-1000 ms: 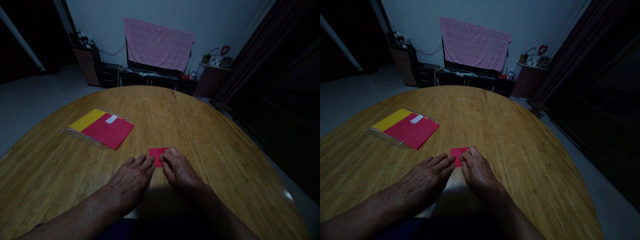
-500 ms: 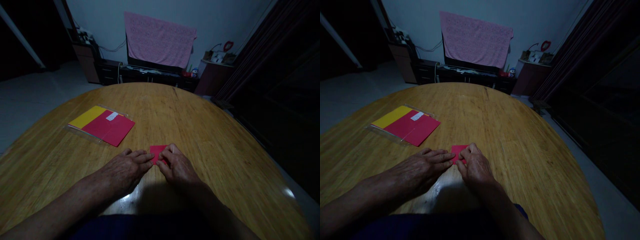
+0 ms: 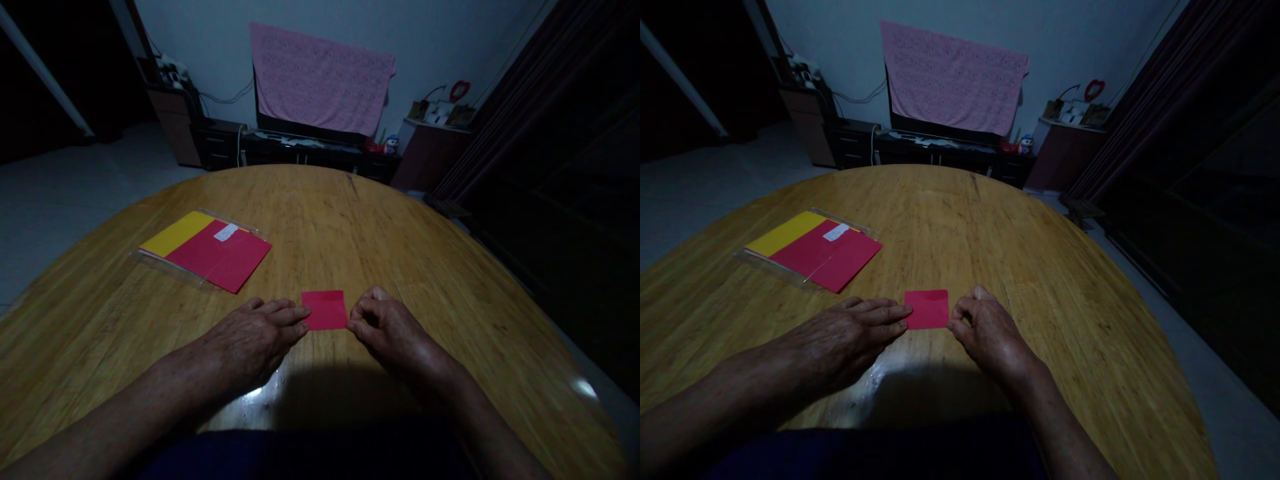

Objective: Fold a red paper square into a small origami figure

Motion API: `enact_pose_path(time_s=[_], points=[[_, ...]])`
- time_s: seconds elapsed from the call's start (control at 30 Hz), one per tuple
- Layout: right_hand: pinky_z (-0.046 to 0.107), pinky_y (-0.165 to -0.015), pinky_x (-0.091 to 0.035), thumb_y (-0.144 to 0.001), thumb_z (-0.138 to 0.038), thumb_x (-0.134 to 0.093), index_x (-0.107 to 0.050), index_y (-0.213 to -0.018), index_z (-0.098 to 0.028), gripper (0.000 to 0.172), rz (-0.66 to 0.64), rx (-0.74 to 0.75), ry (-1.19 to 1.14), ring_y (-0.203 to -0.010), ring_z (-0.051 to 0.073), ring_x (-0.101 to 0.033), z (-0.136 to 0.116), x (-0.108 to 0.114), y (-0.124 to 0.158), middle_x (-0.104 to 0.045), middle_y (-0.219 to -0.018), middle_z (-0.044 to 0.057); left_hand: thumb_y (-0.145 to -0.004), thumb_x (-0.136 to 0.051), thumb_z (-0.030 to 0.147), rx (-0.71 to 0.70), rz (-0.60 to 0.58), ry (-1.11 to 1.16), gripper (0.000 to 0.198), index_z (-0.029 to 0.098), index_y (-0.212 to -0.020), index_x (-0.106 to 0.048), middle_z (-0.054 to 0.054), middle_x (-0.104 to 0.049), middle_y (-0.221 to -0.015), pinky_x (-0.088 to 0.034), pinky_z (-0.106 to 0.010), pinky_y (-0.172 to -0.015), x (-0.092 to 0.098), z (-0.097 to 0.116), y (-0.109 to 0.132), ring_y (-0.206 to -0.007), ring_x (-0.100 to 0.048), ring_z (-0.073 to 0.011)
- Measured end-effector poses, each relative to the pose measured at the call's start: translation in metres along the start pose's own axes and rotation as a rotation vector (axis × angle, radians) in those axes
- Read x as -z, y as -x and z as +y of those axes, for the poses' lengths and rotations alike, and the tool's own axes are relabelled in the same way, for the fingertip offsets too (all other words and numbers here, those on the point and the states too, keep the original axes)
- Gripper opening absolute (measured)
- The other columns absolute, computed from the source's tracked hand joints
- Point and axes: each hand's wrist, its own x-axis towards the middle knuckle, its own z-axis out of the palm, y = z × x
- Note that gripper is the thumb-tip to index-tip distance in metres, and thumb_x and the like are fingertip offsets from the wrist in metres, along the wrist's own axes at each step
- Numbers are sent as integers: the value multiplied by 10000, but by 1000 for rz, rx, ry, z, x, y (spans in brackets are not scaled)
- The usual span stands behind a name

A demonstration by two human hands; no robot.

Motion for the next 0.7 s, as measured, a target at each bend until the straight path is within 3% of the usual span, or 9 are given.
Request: enact_pose_path(time_s=[0.17, 0.3, 0.43, 0.57, 0.7], points=[[296, -644, -445, -870, -199, -528, -612, -800, -211, 111, 103, 140, -31, -744, 159, -560, -26, -6, -6, -573, -807, 24, -919, -430, 177, -35, 40, 40, 384, 248, -1261, -591, -47, -522, -1418, -371, -405, -1059, 0, -1, 0, -1286, -487, -231], [316, -784, -488, -888, -142, -472, -632, -961, -202, 186, 77, 236, -59, -930, 182, -582, -44, -23, -14, -621, -983, 63, -919, -440, 176, -32, 74, 82, 381, 259, -1261, -587, -45, -522, -1410, -365, -383, -1064, -1, -1, 1, -1270, -495, -219], [377, -905, -472, -901, -167, -471, -624, -1124, -182, 271, 23, 239, 78, -1050, 219, -548, -38, -31, -15, -610, -1141, 94, -926, -433, 187, -23, 72, 84, 377, 268, -1262, -585, -41, -525, -1404, -348, -402, -1080, 0, -1, 2, -1288, -474, -228], [430, -970, -446, -899, -249, -509, -590, -1204, -129, 338, 98, 156, 185, -1119, 266, -512, -26, -26, -10, -571, -1237, 137, -920, -435, 195, -25, 47, 31, 356, 238, -1231, -604, -67, -502, -1425, -342, -430, -1093, 2, -3, 1, -1322, -440, -256], [446, -985, -439, -892, -273, -516, -557, -1244, -122, 385, 119, 122, 221, -1139, 280, -492, -23, -22, -7, -548, -1259, 144, -929, -412, 195, -85, 62, 23, 327, 206, -1162, -641, -72, -544, -1382, -326, -396, -1116, 5, -5, 0, -1303, -461, -230]])
